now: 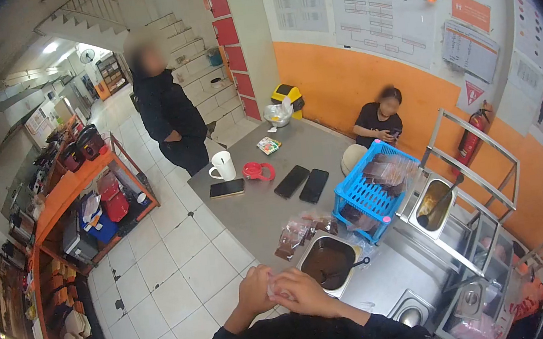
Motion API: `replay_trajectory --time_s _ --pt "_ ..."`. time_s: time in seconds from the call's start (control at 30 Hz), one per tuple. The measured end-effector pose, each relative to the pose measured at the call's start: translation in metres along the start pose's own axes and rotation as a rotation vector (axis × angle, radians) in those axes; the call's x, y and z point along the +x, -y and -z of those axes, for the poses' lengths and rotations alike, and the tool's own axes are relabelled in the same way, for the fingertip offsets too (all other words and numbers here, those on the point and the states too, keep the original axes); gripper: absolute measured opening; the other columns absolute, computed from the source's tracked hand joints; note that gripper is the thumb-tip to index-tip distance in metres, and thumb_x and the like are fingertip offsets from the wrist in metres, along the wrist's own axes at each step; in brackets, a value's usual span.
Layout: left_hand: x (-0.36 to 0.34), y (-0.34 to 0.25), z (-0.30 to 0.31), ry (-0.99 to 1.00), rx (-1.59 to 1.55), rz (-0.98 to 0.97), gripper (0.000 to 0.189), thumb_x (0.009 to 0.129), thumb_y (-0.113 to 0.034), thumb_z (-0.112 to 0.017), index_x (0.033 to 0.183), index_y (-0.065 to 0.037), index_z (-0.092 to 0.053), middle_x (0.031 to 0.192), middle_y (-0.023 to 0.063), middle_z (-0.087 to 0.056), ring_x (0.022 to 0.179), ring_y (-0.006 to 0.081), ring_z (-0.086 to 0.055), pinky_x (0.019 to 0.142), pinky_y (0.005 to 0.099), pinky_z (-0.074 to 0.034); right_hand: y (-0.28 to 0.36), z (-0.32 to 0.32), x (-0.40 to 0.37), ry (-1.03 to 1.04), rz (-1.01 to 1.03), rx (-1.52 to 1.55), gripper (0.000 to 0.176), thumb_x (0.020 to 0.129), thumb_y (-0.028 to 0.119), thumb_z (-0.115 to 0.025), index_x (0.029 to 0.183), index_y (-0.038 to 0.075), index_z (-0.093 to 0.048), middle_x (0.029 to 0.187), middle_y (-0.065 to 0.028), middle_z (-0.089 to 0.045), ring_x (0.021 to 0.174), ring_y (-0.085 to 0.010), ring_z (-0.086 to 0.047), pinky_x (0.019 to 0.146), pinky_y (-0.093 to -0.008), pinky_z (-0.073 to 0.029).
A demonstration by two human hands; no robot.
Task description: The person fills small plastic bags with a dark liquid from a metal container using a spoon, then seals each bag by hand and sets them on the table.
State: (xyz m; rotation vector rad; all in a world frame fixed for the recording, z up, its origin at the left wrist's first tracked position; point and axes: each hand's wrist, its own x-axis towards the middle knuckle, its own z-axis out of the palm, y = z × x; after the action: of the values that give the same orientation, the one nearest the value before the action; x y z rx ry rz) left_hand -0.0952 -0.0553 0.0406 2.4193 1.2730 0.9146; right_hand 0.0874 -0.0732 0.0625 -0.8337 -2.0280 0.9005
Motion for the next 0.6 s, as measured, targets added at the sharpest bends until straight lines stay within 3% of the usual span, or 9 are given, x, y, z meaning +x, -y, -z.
replay_trajectory --time_s 0.07,0.17,0.27,0.37,0.47,0.6 --pt "0.000 0.001 0.004 0.018 0.001 -0.015 0.062 0.063 -0.039 -0.076 0.108 -0.004 -0.052 0.099 0.0122 -0.058 0.087 0.0337 -0.055 0.072 0.0422 -0.046 -0.010 -0.006 -0.005 0.117 -0.176 0.061 0.020 0.080 0.021 -0.074 0.084 0.007 -0.060 0.112 -0.0107 -0.058 0.109 -0.0328 -0.050 0.091 -0.0412 -0.043" --pt "0.000 0.007 0.003 0.017 -0.060 -0.130 0.064 0.065 -0.039 -0.076 0.112 -0.003 -0.053 0.100 0.0128 -0.059 0.091 0.0344 -0.056 0.076 0.0416 -0.045 0.001 -0.004 -0.002 0.026 -0.044 0.029 0.022 0.082 0.024 -0.072 0.085 0.005 -0.059 0.113 -0.0102 -0.059 0.106 -0.0318 -0.053 0.088 -0.0407 -0.044" --pt "-0.010 0.011 -0.003 0.068 -0.112 -0.071 0.075 0.070 -0.044 -0.068 0.126 0.000 -0.046 0.106 0.0171 -0.056 0.097 0.0372 -0.054 0.085 0.0440 -0.042 -0.003 -0.004 -0.001 -0.018 0.070 -0.009 0.021 0.080 0.023 -0.074 0.086 0.007 -0.062 0.117 -0.0101 -0.057 0.112 -0.0332 -0.048 0.093 -0.0426 -0.041" --pt "-0.012 0.001 0.000 0.071 -0.114 0.046 0.080 0.072 -0.045 -0.067 0.133 0.000 -0.042 0.108 0.0184 -0.056 0.100 0.0382 -0.053 0.088 0.0443 -0.042 0.000 -0.003 0.001 -0.048 0.108 -0.048 0.021 0.079 0.024 -0.075 0.082 0.007 -0.062 0.119 -0.0106 -0.056 0.116 -0.0344 -0.046 0.096 -0.0440 -0.040" --pt "-0.008 -0.001 -0.004 -0.074 -0.119 -0.056 0.077 0.073 -0.040 -0.074 0.131 -0.001 -0.043 0.104 0.0179 -0.059 0.096 0.0374 -0.056 0.084 0.0461 -0.043 0.001 -0.001 0.001 -0.036 0.094 -0.116 0.022 0.077 0.024 -0.076 0.078 0.007 -0.062 0.120 -0.0107 -0.055 0.119 -0.0352 -0.044 0.097 -0.0446 -0.039" --pt "-0.011 0.005 -0.011 0.033 -0.159 -0.041 0.081 0.071 -0.040 -0.068 0.135 0.000 -0.039 0.110 0.0197 -0.056 0.103 0.0395 -0.053 0.094 0.0463 -0.039 0.000 -0.002 -0.001 -0.071 0.103 -0.192 0.031 0.078 0.033 -0.074 0.071 0.007 -0.059 0.118 -0.0112 -0.056 0.120 -0.0357 -0.046 0.096 -0.0446 -0.040"
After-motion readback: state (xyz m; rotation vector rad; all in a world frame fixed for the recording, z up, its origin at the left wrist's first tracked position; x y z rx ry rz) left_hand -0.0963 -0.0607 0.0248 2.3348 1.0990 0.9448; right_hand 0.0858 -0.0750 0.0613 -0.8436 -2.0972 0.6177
